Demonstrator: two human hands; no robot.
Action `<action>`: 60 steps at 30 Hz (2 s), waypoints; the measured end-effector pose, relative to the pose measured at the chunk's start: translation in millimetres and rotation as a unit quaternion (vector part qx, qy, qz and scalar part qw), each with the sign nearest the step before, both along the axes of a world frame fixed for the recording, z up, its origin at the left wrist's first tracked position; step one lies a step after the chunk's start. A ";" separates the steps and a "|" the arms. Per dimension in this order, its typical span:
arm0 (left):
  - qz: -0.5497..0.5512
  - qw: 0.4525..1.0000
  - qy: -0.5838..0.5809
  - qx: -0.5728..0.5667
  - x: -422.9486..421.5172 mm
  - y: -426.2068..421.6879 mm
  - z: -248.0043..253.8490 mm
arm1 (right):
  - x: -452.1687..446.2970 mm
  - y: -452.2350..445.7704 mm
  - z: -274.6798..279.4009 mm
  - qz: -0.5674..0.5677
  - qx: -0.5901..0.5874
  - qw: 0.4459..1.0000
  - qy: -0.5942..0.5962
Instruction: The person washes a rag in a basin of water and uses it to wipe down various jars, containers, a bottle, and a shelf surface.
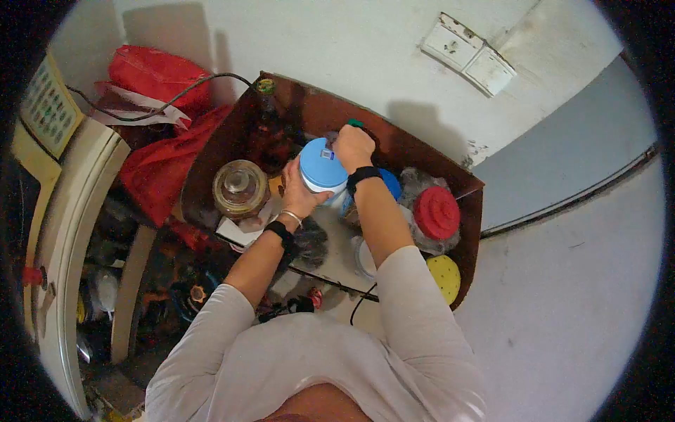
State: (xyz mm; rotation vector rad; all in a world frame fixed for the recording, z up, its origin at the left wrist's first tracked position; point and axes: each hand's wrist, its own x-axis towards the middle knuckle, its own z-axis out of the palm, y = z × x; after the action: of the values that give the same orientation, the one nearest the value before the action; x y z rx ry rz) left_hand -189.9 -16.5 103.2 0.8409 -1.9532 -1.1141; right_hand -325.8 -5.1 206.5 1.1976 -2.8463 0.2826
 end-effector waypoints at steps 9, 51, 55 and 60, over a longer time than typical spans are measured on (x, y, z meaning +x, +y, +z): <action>-0.028 0.999 0.034 0.012 0.6 -2.1 -5.4 | 34.8 60.0 -10.8 0.113 0.030 0.987 0.110; -0.064 0.995 0.066 0.046 0.4 -7.0 -27.6 | -1.2 -10.9 -15.1 -0.035 0.056 0.995 -0.073; -0.078 0.989 0.106 0.066 -2.2 -6.6 -29.6 | 20.0 19.6 -24.6 -0.073 0.035 0.996 -0.046; -0.078 0.994 0.036 0.069 3.2 -4.7 -22.7 | 55.5 55.4 -46.8 -0.009 -0.059 0.995 0.080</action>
State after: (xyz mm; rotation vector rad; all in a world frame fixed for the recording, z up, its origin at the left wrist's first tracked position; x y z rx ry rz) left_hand -186.7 -21.2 80.5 0.7180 -1.9264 -1.3649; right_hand -270.3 50.3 159.7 1.1170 -2.6634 0.3318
